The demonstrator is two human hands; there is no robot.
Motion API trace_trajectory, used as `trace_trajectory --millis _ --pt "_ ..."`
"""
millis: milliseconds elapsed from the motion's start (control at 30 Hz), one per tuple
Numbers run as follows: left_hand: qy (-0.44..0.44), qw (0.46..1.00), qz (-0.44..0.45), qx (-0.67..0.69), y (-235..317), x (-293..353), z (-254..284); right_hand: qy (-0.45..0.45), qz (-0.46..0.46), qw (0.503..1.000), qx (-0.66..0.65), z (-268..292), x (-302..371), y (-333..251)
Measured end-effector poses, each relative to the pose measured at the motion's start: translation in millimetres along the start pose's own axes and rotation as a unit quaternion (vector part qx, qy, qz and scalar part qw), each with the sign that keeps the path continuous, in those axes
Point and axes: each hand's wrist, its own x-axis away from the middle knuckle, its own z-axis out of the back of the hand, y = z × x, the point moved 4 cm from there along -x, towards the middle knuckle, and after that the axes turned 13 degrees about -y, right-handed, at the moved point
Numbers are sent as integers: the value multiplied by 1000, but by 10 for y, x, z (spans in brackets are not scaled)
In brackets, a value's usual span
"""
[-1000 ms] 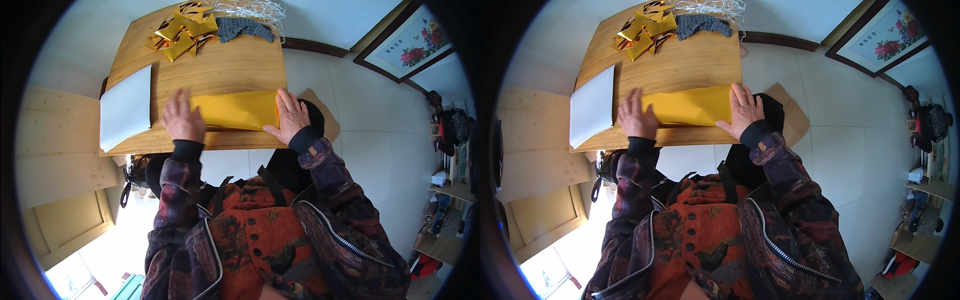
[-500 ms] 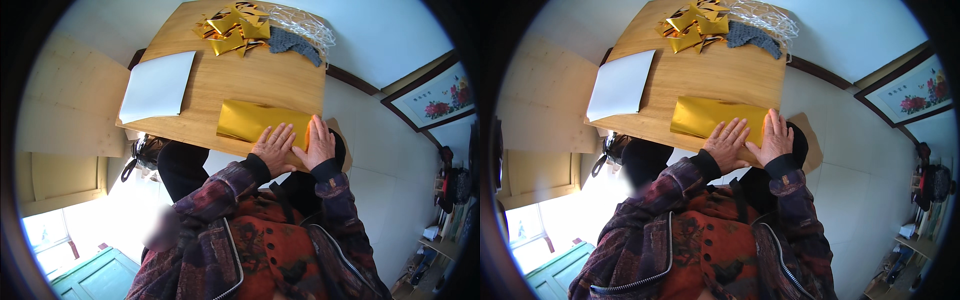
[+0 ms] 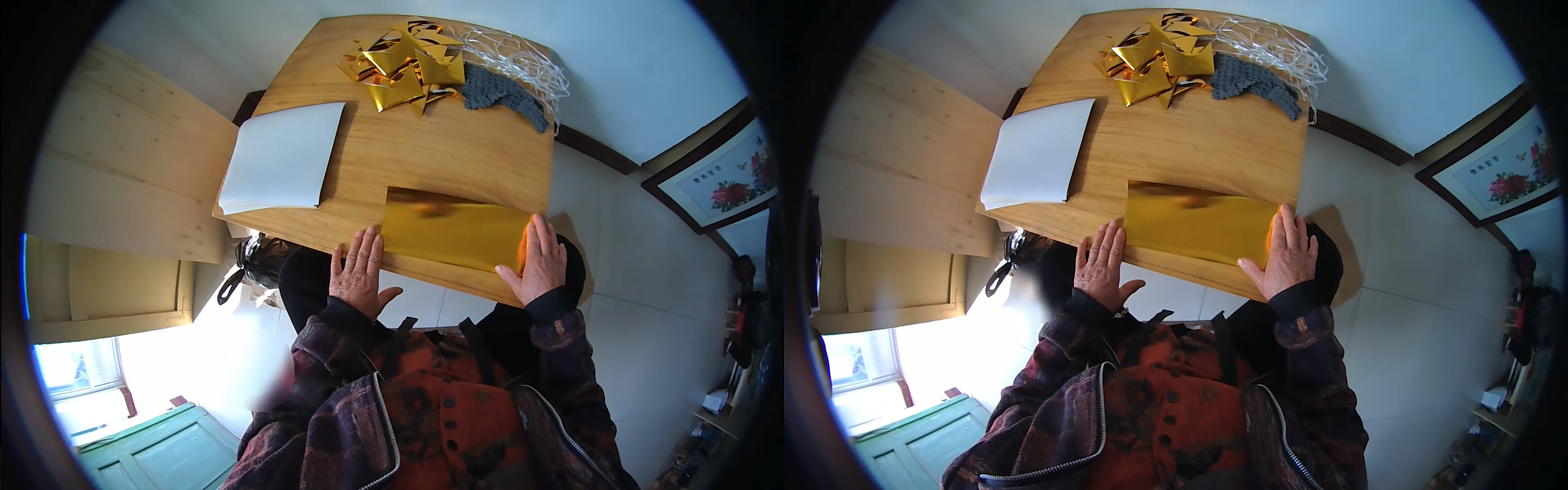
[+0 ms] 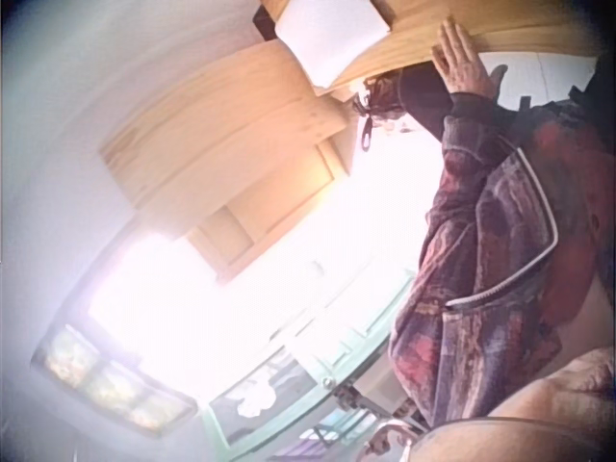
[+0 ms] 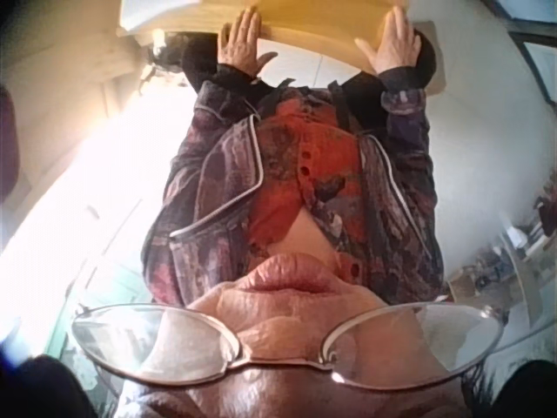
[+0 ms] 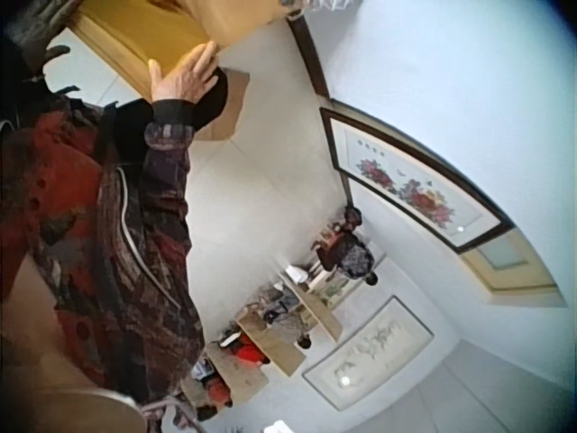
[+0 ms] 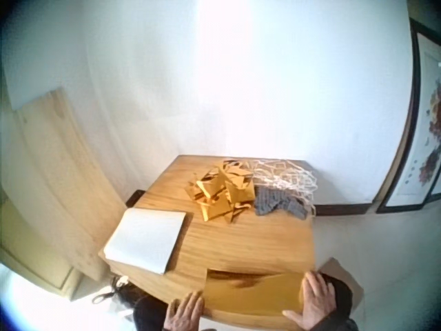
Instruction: The person folds a gold-colored sheet of paper on a wooden table, repeatedly creasing edges and corners to form a triangular packet. They place the finished packet with others on the table and then pick up a new sheet to begin another fold.
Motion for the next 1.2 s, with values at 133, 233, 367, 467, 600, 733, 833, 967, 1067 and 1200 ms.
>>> trace_trajectory --millis 133,233,367,467,600,733,833,967,1067,1200 --pt "1 996 40 80 43 -99 291 -7 -9 1000 -3 8 6 5" --pt "145 974 -141 98 596 -358 543 -13 -8 1000 -21 11 7 -5" --pt "65 975 -207 45 1124 -913 454 10 1 999 -30 26 13 -7" --pt "25 988 -153 24 1004 -1055 321 23 13 999 -40 24 13 -1" --pt "40 993 -108 38 657 -892 224 21 19 998 -63 5 7 26" --pt "20 996 -77 37 551 -767 192 10 25 996 -79 -11 -7 49" --pt "0 998 -64 29 553 -764 205 18 36 996 -75 -4 -14 50" --pt "-9 998 -47 32 478 -763 214 19 37 997 -71 -13 -36 60" --pt "-15 999 -34 29 332 -770 196 28 35 996 -73 -28 -28 63" --pt "-13 1000 -3 17 118 -780 209 37 34 994 -94 -61 -4 85"
